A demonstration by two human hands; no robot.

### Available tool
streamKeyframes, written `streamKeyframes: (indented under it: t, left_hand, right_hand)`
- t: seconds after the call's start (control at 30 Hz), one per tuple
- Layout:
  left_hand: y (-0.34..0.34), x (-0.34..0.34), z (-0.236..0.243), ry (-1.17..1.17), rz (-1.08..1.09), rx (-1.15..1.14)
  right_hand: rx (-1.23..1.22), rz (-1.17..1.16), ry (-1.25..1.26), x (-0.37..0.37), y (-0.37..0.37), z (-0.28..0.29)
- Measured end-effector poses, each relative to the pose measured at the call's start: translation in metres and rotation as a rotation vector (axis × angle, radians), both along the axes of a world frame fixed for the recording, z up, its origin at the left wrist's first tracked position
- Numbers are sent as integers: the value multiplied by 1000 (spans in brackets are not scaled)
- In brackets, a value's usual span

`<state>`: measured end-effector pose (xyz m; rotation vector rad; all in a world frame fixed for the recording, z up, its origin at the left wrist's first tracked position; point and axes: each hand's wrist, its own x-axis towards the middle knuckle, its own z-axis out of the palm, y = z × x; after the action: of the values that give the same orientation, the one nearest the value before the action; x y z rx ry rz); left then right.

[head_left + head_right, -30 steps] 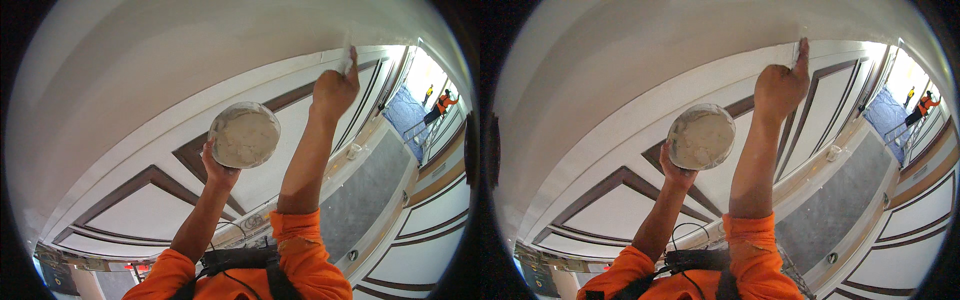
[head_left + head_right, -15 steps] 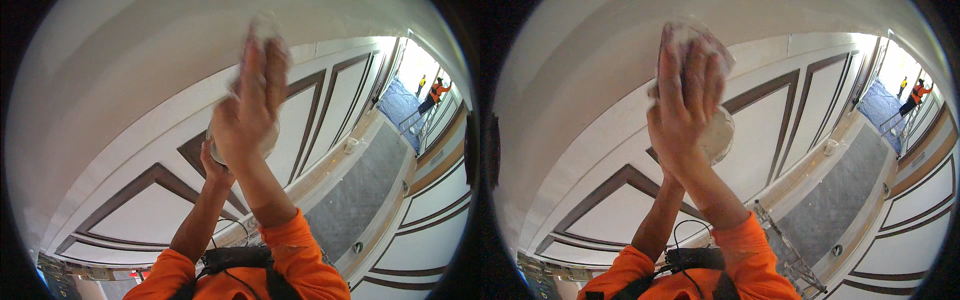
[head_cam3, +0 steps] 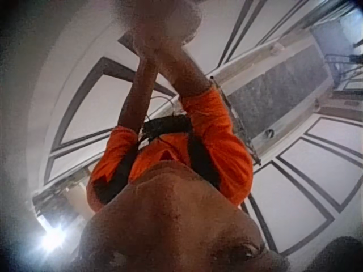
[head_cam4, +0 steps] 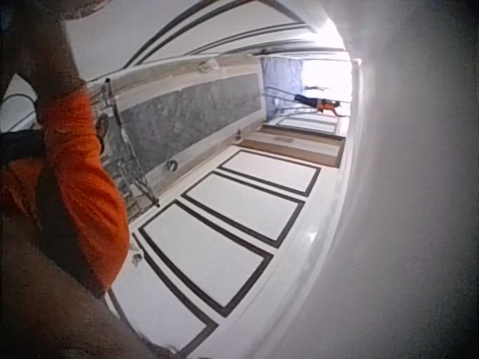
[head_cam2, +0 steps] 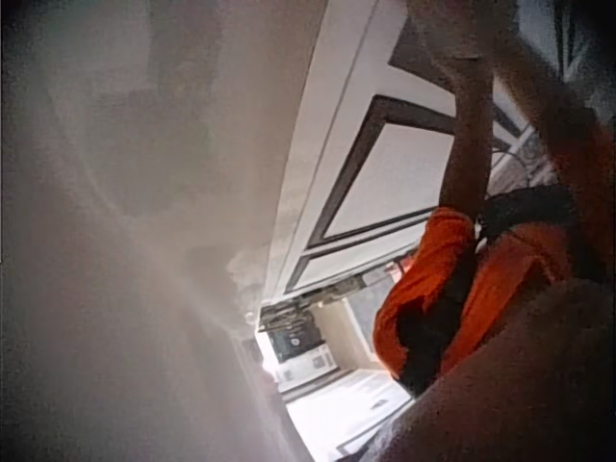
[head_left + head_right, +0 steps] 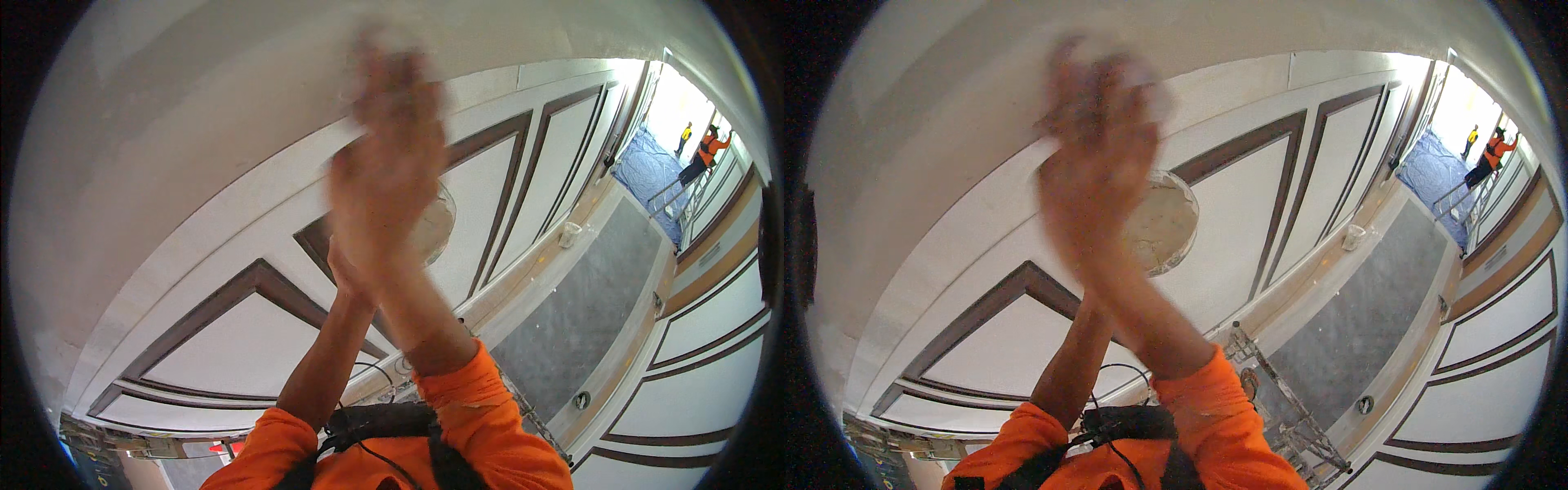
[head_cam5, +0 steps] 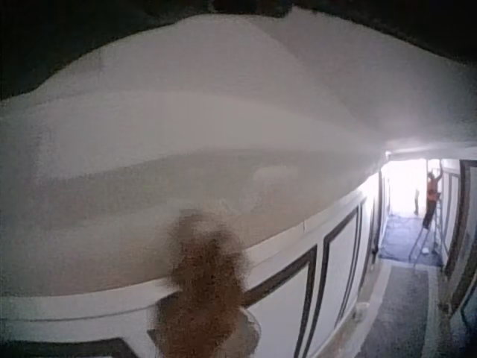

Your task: The person applies drywall compound to a ceiling and wall with a trowel while holding a bucket, scraping the tool against the bucket edge to collect material.

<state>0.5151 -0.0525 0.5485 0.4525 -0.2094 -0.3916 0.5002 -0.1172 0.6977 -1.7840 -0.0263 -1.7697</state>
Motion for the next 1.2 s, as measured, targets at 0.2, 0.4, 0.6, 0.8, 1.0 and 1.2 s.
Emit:
streamKeyframes:
  t: [0.2, 0.4, 0.6, 0.8, 1.0, 1.2]
  left_hand:
    - [2, -7, 1, -37, -18, -41]
    - [2, 4, -5, -83, -42, -115]
    - [10, 0, 3, -36, -27, -26]
    - [15, 7, 4, -11, 20, 8]
    - [0, 3, 15, -133, -28, 46]
    - [9, -7, 30, -89, -46, -110]
  right_hand:
    - [-146, 195, -24, -51, 43, -24]
    - [-113, -86, -94, 14, 10, -15]
    - [-74, 192, 140, -3, 5, -42]
    - [66, -188, 82, 0, 0, 5]
    - [-168, 280, 14, -75, 81, -18]
    - [45, 4, 11, -27, -13, 9]
